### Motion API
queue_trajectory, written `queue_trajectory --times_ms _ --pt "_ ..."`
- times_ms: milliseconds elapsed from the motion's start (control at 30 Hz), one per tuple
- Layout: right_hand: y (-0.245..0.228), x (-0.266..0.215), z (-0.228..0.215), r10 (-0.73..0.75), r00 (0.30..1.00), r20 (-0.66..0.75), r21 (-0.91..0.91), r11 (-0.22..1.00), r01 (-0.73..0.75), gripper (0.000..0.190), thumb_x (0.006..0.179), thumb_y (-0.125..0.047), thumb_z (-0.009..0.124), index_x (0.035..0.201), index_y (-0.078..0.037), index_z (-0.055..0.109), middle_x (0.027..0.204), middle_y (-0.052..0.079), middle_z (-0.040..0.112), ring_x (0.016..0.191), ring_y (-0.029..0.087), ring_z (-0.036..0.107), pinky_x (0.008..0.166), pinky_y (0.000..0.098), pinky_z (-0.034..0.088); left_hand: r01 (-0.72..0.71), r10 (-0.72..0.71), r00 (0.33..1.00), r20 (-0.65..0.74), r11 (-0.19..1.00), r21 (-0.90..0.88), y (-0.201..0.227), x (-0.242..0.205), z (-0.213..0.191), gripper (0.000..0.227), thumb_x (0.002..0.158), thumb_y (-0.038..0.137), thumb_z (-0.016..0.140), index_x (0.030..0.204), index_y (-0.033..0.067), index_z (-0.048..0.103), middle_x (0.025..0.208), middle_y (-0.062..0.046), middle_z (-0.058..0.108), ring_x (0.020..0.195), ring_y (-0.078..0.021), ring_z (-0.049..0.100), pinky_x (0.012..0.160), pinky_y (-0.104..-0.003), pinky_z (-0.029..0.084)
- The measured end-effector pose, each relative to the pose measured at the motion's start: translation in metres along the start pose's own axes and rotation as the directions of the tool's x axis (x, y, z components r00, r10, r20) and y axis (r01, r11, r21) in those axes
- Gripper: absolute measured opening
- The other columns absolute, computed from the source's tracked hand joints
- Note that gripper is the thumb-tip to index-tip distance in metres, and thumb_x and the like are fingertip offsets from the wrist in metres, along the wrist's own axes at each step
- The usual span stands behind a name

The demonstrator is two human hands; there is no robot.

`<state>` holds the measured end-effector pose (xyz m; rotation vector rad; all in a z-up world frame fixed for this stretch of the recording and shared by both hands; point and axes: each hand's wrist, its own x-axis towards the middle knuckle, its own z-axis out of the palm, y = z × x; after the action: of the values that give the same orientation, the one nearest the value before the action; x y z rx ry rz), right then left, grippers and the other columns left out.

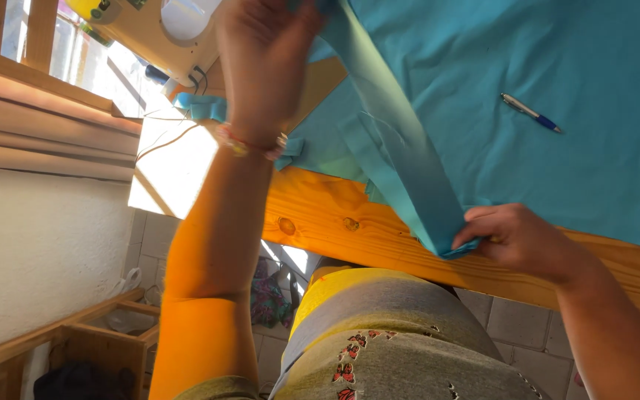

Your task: The person cuts a strip from a large piece of blue fabric using scissors. They then fold the cut strip and place it aside. Next, they position a brown paper pattern on the fabric and trace its outline with a pen.

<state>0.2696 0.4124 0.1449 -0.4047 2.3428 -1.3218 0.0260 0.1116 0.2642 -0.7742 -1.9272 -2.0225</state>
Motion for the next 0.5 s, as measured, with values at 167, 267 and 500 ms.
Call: queue_trajectory --times_ms 167,267,500 --pt "0.0 -0.059 -0.055 0.111 0.992 -0.063 0.036 0.993 -0.109 0.037 0.074 0.009 0.064 0.088 -0.014 0.09 0.093 0.001 0.087 0.077 0.013 0.084 0.069 0.0279 0.063 -0.053 0.066 0.997 -0.039 0.96 0.275 -0.023 -0.007 -0.07 0.022 0.093 -0.003 0.074 0.087 0.0043 0.054 0.078 -0.001 0.045 0.077 -0.0123 0.038 0.067 -0.031 0.034" --pt "0.006 -0.076 -0.059 0.312 0.939 -0.146 -0.056 0.945 -0.322 0.029 0.073 0.007 0.072 0.083 -0.014 0.09 0.087 -0.003 0.089 0.07 0.011 0.08 0.064 0.0258 0.059 0.129 -0.033 0.973 -0.228 0.9 0.418 -0.085 -0.039 -0.131 0.009 0.083 0.012 0.073 0.085 0.0038 0.069 0.075 -0.001 0.058 0.074 -0.0113 0.051 0.064 -0.029 0.044" --pt "0.064 -0.062 -0.049 0.483 0.756 -0.443 -0.75 0.262 -0.607 0.024 0.102 -0.025 0.062 0.11 -0.042 0.076 0.107 -0.022 0.075 0.093 0.012 0.073 0.069 0.031 0.06 0.648 -0.288 0.756 -0.588 0.205 0.733 -0.229 -0.164 -0.264 0.021 0.074 0.031 0.053 0.061 0.0146 0.049 0.058 -0.004 0.054 0.058 -0.0297 0.044 0.061 -0.049 0.039"
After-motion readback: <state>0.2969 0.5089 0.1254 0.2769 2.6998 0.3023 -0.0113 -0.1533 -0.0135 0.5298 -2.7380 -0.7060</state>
